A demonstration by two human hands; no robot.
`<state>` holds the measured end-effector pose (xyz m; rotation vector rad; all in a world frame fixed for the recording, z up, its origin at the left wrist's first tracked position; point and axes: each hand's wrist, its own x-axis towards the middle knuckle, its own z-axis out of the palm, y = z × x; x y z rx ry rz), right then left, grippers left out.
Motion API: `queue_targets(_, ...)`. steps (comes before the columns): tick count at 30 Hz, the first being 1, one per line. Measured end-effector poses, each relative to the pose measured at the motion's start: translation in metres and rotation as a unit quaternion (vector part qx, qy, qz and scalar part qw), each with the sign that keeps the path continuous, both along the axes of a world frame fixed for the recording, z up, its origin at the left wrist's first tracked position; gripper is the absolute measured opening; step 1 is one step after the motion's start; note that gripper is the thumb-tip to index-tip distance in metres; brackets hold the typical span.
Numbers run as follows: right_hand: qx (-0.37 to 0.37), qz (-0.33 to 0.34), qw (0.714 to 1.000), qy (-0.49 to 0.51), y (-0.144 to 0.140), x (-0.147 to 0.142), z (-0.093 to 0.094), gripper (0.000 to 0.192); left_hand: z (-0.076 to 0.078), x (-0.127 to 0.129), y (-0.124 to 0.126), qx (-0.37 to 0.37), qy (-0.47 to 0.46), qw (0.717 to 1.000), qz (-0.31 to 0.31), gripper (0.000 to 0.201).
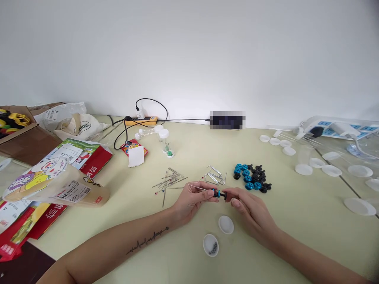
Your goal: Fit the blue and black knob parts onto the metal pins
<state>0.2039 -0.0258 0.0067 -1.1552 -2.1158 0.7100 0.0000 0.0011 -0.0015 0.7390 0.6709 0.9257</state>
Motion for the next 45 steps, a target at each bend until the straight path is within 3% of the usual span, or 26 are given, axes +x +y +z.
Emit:
queue_targets(5,0.011,-0.011,1.0,0.018,-0.0007,0.0019,-0.0046,0.029,0.0005,-0.0001,-0.0006,-0.003,-0.005,1.0,-0.005,0.02)
queue_targets(15,0.034,0.041,0.998,0.028,-0.0003,0.0036,-0.002,0.029,0.0003,0.0003,-0.001,-0.004,0.005,1.0,-0.018,0.015)
queue_targets(26,0.026,0.013,1.0,0.012,0.0002,0.0025,-0.0029,0.037,-0.0002,-0.0004,0.0,-0.019,0.002,1.0,-0.018,0.015)
queue_targets(33,0.042,0.047,0.998,0.027,-0.0012,0.0047,-0.0032,0.035,0.0033,-0.0006,-0.0015,-0.021,0.003,0.999,-0.024,0.014)
queue_targets(45,0.051,0.029,0.998,0.01,-0.0016,0.0036,-0.0001,0.035,0.0013,0.0002,-0.0001,-0.023,0.003,1.0,-0.014,0.015)
